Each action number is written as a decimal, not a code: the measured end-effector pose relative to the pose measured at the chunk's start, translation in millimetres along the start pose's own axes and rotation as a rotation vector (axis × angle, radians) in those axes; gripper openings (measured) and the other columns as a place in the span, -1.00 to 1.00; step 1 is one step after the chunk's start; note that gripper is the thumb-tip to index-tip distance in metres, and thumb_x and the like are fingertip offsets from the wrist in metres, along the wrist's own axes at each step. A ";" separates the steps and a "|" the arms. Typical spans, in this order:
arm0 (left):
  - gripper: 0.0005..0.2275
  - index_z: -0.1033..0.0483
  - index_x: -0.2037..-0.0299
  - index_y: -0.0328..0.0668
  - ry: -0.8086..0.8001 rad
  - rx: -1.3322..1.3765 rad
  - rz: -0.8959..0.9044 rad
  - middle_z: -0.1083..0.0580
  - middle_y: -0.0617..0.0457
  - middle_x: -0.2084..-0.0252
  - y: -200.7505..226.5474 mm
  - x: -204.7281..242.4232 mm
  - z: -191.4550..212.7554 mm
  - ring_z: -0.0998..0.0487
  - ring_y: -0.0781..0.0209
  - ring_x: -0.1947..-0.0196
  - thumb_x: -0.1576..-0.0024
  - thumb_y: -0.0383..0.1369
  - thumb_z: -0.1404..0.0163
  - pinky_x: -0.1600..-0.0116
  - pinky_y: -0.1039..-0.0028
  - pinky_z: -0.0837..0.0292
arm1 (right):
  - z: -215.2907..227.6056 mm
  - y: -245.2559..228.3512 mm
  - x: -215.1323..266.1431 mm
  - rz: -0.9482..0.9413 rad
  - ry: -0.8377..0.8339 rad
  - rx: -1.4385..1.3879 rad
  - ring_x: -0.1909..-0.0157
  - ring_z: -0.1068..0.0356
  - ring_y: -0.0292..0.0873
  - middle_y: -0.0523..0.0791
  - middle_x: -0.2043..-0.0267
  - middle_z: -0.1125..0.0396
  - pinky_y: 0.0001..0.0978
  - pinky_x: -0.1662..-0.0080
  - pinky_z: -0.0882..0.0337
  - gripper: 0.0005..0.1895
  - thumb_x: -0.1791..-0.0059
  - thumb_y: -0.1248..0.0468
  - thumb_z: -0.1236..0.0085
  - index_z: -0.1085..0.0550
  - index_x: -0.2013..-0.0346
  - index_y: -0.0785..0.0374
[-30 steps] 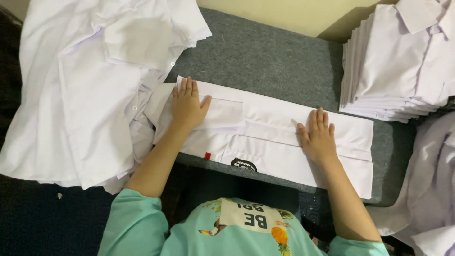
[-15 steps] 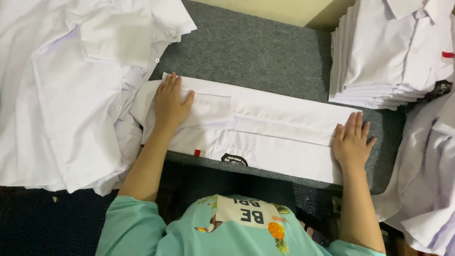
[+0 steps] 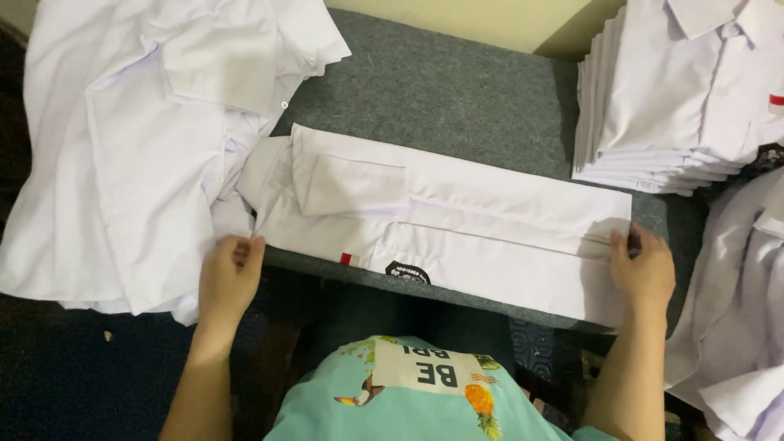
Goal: Folding a white collared shirt neatly on a flat work surface in a garment production environment.
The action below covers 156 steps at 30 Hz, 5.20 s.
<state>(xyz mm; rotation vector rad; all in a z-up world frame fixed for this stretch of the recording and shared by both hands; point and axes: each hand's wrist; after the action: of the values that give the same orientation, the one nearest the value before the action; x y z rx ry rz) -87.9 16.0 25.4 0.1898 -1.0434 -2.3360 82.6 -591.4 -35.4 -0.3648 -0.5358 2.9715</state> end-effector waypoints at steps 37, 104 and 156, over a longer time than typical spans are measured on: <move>-0.51 -0.43 -0.22 -0.40 -0.327 1.597 0.550 -0.48 -0.27 -0.18 129.3 -118.9 -138.8 -0.52 -0.12 -0.16 -0.07 -0.34 -0.08 -0.31 0.08 -0.41 | 28.3 -13.2 93.8 -0.689 -0.002 -0.758 0.26 -0.33 -0.24 -0.18 0.18 -0.42 -0.36 0.27 -0.31 -0.75 -0.12 0.09 -0.18 -0.50 0.04 0.17; -0.33 -0.47 -0.18 -0.47 -0.872 0.497 0.152 -0.54 -0.30 -0.09 -72.1 96.2 -157.6 -0.50 -0.12 -0.16 0.10 -0.23 -0.42 -0.24 0.08 -0.40 | -76.9 -120.5 223.4 -0.429 -0.897 -1.087 0.34 -0.54 -0.18 -0.03 0.38 -0.55 -0.34 0.25 -0.54 -0.73 0.21 0.46 -0.47 -0.66 0.23 0.35; -0.75 -0.58 0.03 -0.38 -0.477 0.508 -0.240 -0.57 -0.22 0.07 136.9 -382.3 -223.7 -0.61 0.06 0.08 -0.09 -0.46 -0.17 0.07 0.35 -0.64 | -178.4 -217.0 -281.6 0.163 -0.353 -0.809 0.40 -0.46 -0.12 0.06 0.36 -0.44 -0.35 0.29 -0.48 -0.86 0.04 0.39 -0.24 -0.55 0.21 0.38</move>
<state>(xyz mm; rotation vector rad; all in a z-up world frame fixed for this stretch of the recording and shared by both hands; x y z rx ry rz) 366.4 10.3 -66.6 -0.0634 -1.9389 -2.3321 411.6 -369.2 -59.7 0.0855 -1.8225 2.8208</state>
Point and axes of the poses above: each hand's wrist, its own x-axis away from the middle knuckle, its own z-axis out of the back of the hand, y = z × x
